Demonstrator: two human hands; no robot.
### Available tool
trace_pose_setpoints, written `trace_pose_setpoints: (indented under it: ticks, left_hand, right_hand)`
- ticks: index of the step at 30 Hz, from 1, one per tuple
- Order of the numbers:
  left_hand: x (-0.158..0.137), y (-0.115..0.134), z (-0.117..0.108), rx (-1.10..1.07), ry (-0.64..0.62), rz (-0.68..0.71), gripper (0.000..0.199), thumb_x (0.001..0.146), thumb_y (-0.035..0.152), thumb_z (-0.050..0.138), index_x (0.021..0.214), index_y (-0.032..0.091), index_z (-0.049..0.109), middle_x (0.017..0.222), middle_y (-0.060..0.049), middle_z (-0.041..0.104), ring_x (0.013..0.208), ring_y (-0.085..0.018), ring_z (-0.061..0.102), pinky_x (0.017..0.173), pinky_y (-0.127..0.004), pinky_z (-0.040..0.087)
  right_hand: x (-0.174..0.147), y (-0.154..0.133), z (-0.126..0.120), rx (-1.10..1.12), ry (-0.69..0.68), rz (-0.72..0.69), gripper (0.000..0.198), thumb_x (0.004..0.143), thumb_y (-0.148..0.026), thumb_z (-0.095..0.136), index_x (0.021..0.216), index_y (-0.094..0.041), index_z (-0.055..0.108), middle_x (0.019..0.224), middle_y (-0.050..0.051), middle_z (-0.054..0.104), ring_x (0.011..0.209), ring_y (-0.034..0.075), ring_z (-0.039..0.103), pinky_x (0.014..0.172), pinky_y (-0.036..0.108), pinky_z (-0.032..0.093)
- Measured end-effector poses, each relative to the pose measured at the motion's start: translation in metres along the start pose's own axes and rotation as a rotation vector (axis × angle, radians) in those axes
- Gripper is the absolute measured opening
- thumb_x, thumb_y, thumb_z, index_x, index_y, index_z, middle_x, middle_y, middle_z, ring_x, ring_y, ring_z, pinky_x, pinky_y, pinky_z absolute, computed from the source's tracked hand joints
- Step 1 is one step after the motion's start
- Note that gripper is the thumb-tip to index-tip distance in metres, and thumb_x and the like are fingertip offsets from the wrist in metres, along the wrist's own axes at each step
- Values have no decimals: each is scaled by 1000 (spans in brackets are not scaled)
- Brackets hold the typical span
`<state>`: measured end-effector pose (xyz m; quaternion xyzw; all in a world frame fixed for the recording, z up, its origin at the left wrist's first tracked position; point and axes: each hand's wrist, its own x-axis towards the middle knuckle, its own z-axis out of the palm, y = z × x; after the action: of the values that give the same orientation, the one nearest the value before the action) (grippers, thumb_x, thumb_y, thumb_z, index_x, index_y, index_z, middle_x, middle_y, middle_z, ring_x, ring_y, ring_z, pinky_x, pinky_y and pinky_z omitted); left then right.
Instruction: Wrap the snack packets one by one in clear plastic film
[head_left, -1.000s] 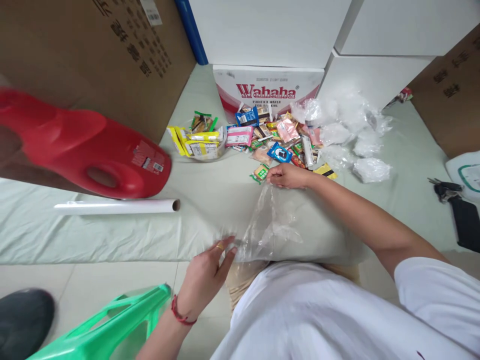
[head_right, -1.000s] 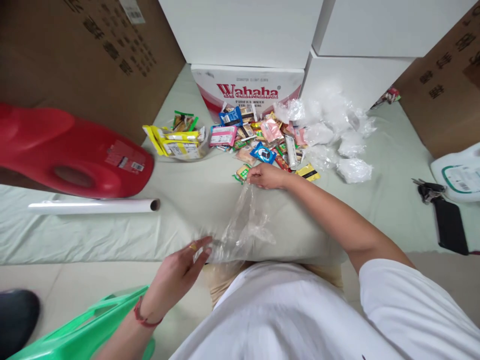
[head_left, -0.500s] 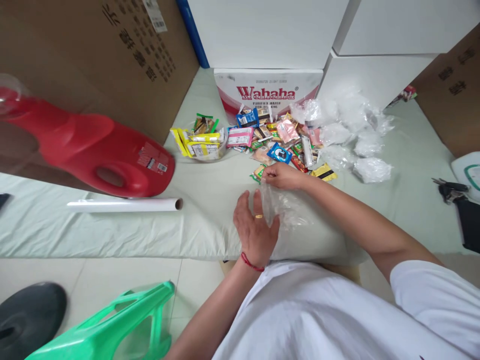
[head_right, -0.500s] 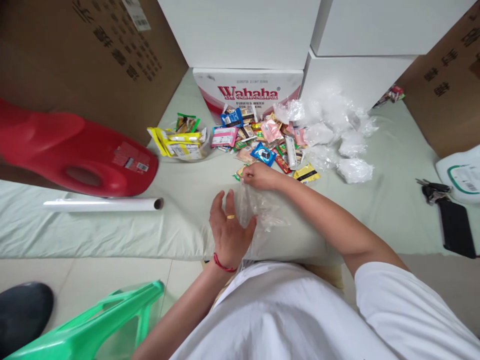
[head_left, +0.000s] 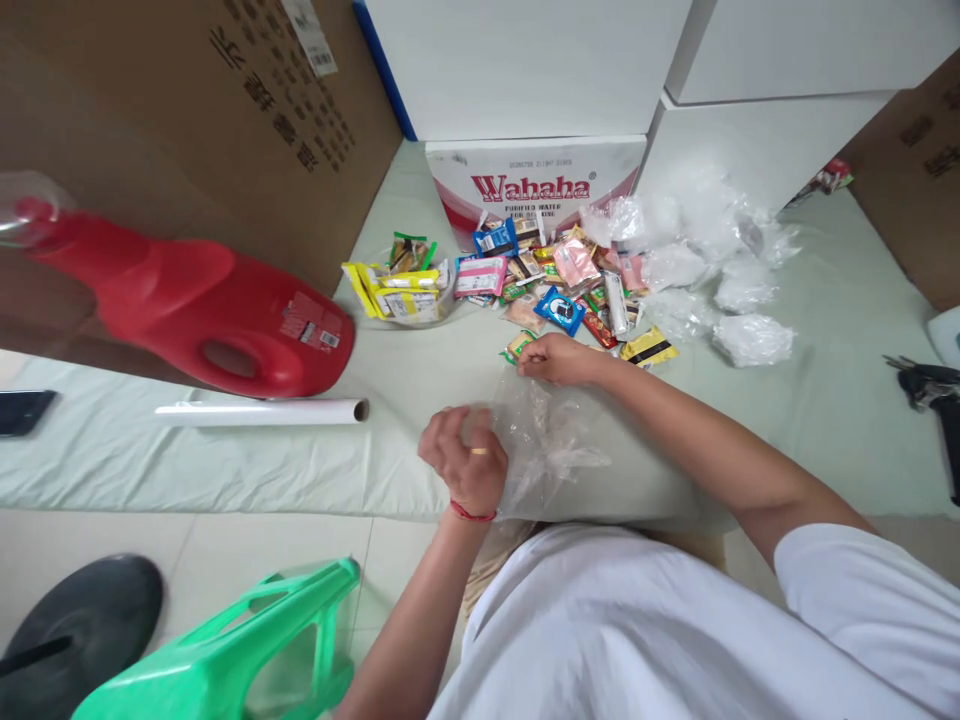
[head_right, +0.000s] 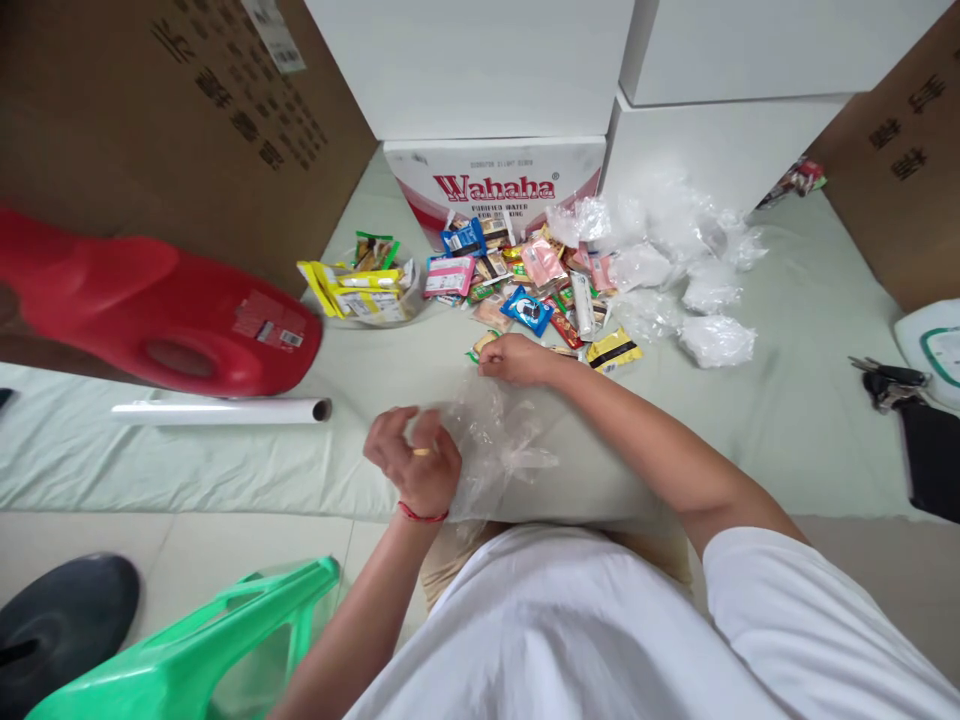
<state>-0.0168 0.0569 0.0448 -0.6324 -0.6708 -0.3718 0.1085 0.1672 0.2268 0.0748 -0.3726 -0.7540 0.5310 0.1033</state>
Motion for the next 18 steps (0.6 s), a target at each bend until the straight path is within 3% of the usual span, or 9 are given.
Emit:
trace_pose_setpoints:
  ticks: [2, 4, 6, 9, 14, 18]
  left_hand:
    - [1, -1, 4, -77, -155, 293, 25, 96, 13, 51, 99, 23, 74, 108, -9, 77, 123, -25, 66, 110, -46, 42]
    - [3, -1, 9, -143, -377, 441, 32, 99, 11, 45, 105, 23, 75, 113, -6, 79, 124, -22, 67, 112, -44, 41]
    - [6, 0, 14, -121, -533, 402, 36, 102, 13, 42, 120, 20, 72, 131, -11, 75, 132, -24, 63, 116, -47, 39]
    - [8, 4, 19, -27, -660, 285, 44, 103, 20, 39, 140, 14, 63, 153, -17, 59, 146, -30, 52, 122, -55, 33]
    - [9, 8, 19, 22, -790, 260, 56, 104, 28, 39, 158, 18, 46, 169, -15, 37, 157, -31, 35, 128, -63, 18]
    - [12, 11, 18, 47, -819, 244, 67, 99, 36, 50, 163, 23, 38, 172, -15, 31, 159, -37, 28, 126, -72, 9]
  right_hand:
    - [8, -2, 3, -20, 10, -48, 20, 89, -32, 63, 80, -15, 67, 60, -5, 51, 57, 9, 44, 58, 23, 29]
    - [14, -4, 3, -21, 48, -79, 17, 87, -30, 63, 81, -15, 68, 64, -4, 52, 61, 10, 45, 60, 23, 29]
    - [14, -4, 1, 1, 124, -64, 17, 86, -30, 63, 87, -14, 69, 66, -4, 52, 62, 10, 44, 60, 23, 29]
    - [-3, -3, -9, 84, 273, -8, 23, 89, -37, 61, 93, -16, 68, 67, -5, 49, 61, 10, 41, 59, 23, 30]
    - [-75, 2, -13, 213, 372, 101, 36, 90, -53, 63, 99, -18, 67, 74, -1, 56, 61, 12, 45, 57, 25, 35]
    - [-137, -3, 16, 154, 451, 42, 34, 95, -54, 63, 105, -22, 67, 81, 2, 58, 66, 15, 52, 60, 27, 45]
